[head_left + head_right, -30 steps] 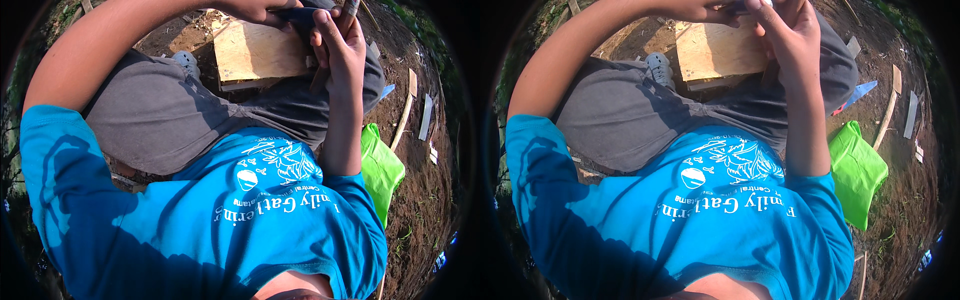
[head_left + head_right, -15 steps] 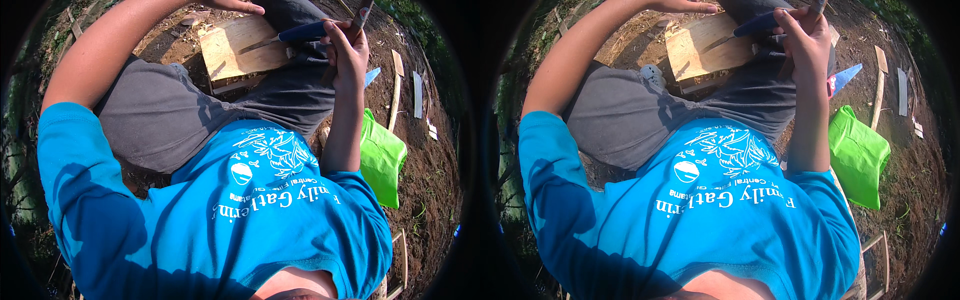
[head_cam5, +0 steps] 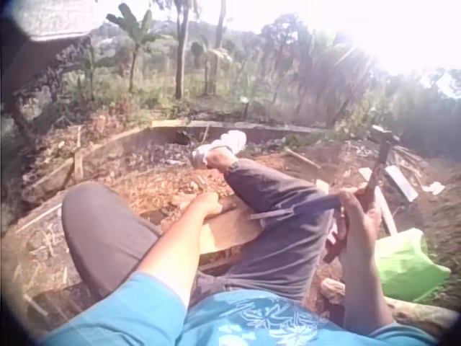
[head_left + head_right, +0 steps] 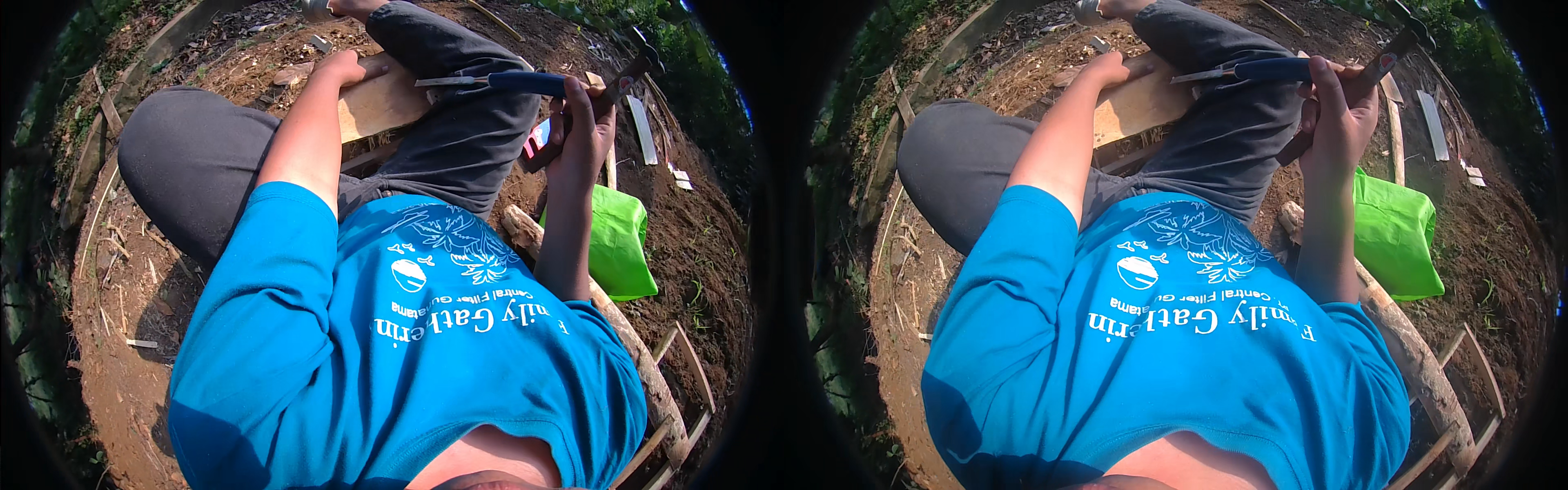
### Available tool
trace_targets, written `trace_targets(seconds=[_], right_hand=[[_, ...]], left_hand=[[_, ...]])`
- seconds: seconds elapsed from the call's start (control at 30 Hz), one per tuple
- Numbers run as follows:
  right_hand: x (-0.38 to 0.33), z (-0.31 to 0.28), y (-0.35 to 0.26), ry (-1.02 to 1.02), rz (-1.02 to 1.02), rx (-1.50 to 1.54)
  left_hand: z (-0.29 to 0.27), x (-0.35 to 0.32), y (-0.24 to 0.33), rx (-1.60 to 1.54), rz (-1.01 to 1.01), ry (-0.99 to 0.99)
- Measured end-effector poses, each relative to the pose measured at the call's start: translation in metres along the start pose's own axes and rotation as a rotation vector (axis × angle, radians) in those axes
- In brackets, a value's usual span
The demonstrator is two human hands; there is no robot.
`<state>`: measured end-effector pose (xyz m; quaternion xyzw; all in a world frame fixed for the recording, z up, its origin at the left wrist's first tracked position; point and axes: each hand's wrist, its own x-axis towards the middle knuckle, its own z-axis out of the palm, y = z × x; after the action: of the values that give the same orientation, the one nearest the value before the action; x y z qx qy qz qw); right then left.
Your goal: The person assembles a small wooden box while sitting on the ground, using a hammer to drive nails into the wooden panels and a blue-handled tool to fit the pieces together. They handle multiple wooden boards and the partially finished box structure.
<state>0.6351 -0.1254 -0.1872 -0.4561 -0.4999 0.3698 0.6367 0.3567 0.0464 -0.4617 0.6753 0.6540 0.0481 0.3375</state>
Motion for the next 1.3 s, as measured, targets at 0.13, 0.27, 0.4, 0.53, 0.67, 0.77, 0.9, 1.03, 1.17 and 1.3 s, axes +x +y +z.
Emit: trace_targets(seconds=[0.13, 0.27, 0.4, 0.53, 0.67, 0.77, 0.9, 1.03, 1.17, 1.3], right_hand=[[-0.028, -0.024, -0.022, 0.075, -0.048, -0.057], [-0.046, -0.024, -0.037, 0.117, -0.111, -0.016], [-0.058, -0.03, -0.032, 0.192, -0.028, -0.007], [-0.05, -0.004, -0.033, 0.077, -0.001, 0.075], [-0.052, -0.026, -0.018, 0.133, 0.043, 0.024], [-0.047, -0.027, -0.006, 0.14, 0.063, 0.042], [-0.029, -0.007, 0.006, 0.071, 0.117, 0.109], [-0.019, -0.02, 0.027, 0.097, 0.186, 0.105], [-0.016, -0.029, 0.035, 0.135, 0.193, 0.123], [-0.01, -0.026, 0.041, 0.117, 0.199, 0.213]], left_hand=[[0.015, 0.009, 0.015, -0.047, -0.055, 0.035], [-0.008, 0.019, -0.011, -0.206, -0.089, -0.073], [0.005, 0.009, -0.004, -0.424, -0.342, 0.047], [-0.049, 0.0, -0.069, -0.65, -0.386, 0.106], [-0.017, -0.022, 0.002, -0.855, -0.275, -0.216], [-0.019, -0.039, 0.028, -0.874, -0.186, -0.276], [-0.024, -0.01, -0.014, -0.911, -0.06, -0.213], [-0.008, -0.007, -0.002, -1.079, -0.016, -0.209], [-0.026, -0.026, 0.026, -1.131, -0.133, -0.169], [-0.046, -0.004, 0.004, -1.31, -0.121, -0.054]])
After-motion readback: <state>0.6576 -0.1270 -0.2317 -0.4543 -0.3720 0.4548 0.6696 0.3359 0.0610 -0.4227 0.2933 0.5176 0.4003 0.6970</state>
